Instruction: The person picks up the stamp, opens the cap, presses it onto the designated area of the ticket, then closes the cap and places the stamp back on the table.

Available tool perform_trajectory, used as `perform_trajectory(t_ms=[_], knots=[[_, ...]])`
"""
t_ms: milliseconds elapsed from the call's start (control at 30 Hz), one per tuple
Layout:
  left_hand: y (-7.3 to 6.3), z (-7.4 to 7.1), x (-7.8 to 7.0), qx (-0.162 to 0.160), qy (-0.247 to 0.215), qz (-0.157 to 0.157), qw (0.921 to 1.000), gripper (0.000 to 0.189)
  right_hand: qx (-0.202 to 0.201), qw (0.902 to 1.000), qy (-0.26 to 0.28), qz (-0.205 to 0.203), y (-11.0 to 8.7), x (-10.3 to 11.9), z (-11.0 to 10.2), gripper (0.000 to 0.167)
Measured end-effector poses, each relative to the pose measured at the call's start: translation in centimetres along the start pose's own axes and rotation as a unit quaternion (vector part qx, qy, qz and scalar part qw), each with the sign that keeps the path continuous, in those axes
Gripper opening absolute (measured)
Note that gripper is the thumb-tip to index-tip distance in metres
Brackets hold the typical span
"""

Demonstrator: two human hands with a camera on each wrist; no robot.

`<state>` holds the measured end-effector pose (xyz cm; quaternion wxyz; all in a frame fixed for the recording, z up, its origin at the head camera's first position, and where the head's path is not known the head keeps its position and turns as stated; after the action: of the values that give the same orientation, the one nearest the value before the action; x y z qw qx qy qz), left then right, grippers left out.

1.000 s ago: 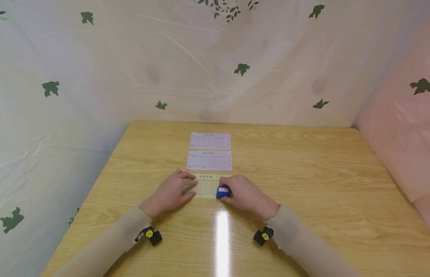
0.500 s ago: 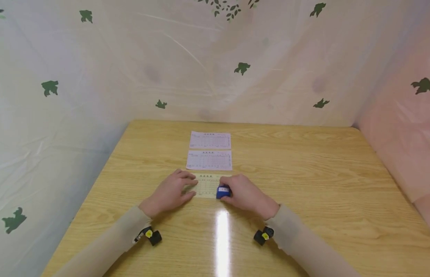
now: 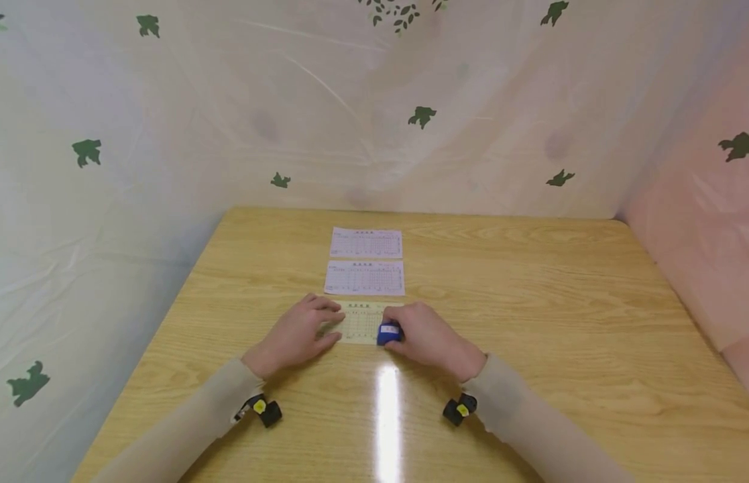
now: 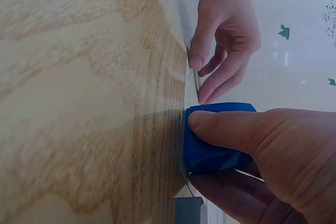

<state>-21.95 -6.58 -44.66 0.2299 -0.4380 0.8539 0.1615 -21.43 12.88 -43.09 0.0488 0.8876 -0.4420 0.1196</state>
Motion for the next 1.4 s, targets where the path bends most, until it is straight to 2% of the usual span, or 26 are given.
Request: perform_trajectory(t_ms=[767, 1100, 1400], knots=[[-0.11, -0.35, -0.36, -0.003, -0.003, 0.002, 1.0, 0.04, -0.006, 0.9999, 0.011, -0.01, -0.03, -0.03, 0.05, 0.017], [-0.01, -0.22, -0.32, 0.002, -0.004, 0.0, 1.0, 0.04, 0.009, 0.9999, 0.002, -0.014, 0.02, 0.22, -0.02, 0.018], [-0.06, -0.37, -0.43, -0.001, -0.002, 0.0, 1.0, 0.04, 0.0, 0.9999, 0.002, -0.011, -0.08, 0.38, -0.27, 0.019]])
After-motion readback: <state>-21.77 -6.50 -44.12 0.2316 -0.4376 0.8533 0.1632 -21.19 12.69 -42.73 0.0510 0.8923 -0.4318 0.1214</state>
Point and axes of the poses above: each hand's wrist, its own y-axis towards the middle knuckle, its own z-axis out of the palm, x = y × z, the point moved 7 cm from there along y, towards the middle knuckle, and after that the axes turned 15 degrees about -y, right-handed, at the moved point
